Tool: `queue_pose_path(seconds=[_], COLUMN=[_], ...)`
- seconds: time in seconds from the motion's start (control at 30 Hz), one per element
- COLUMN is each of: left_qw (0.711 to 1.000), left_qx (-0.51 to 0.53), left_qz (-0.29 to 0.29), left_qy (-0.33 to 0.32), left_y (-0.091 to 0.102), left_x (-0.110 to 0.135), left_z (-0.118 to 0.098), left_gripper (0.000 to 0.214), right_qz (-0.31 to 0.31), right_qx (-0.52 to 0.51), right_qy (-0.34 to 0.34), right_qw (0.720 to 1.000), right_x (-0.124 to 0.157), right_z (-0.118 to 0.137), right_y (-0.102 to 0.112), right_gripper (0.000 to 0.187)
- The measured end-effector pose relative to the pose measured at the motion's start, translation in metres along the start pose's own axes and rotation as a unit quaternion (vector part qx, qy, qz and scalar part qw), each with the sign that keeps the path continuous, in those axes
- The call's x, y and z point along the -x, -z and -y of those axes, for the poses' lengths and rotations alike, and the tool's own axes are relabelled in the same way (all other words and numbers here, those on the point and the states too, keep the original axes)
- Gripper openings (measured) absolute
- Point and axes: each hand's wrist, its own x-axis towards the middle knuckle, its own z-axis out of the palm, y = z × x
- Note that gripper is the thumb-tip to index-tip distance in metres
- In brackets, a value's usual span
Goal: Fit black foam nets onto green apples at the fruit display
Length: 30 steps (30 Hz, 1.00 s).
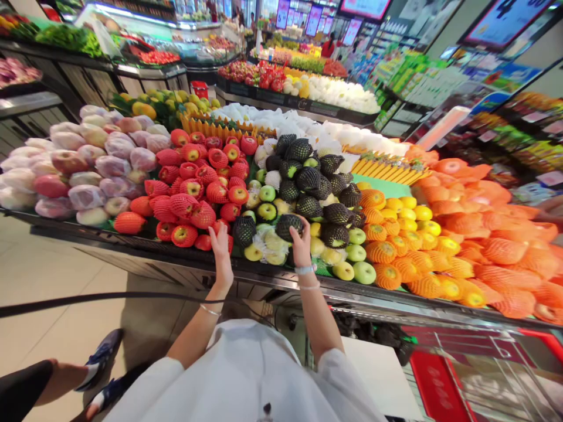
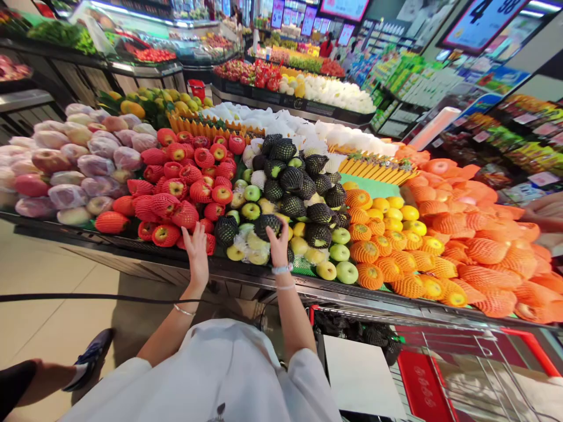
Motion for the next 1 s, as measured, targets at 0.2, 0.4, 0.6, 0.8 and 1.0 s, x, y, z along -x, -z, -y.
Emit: queue_pose_path(seconds=[0.2,0.4,0.6,0.8,1.0], left_qw=[0.993,0.983,0.976,0.941,0.900], left_qx=[-0.090,-0.153,-0.192,-0.334,-0.433], left_qz=[-0.045,-0.035,-0.003,0.015,0.050], left_qy=[0.066,0.098,0.105,0.055,0.011], left_y=[0.049,0.070,0.066,0.060,0.041], left_x=[0.015,0.028,0.033,0.044,0.061], left_z=[0.013,0.033,0.053,0.062,0.071], left_gripper=[0.080,0.080,0.071,0.059,0.060], right_qz=[0.016,0.220,0.218,-0.033,-0.376], right_qx=[0.205,0.336,0.234,0.106,0.073], right_qy=[0.069,0.122,0.079,0.027,-0.061], right_qw=[0.976,0.908,0.944,0.993,0.922], right_x=[-0.075,-0.085,-0.083,-0.012,0.091], right_z=[-0.030,-0.048,-0.019,0.015,0.006], right_y=[0.010,0.020,0.033,0.119,0.232], right_gripper=[0.055,0.062,0.051,0.035,0.027])
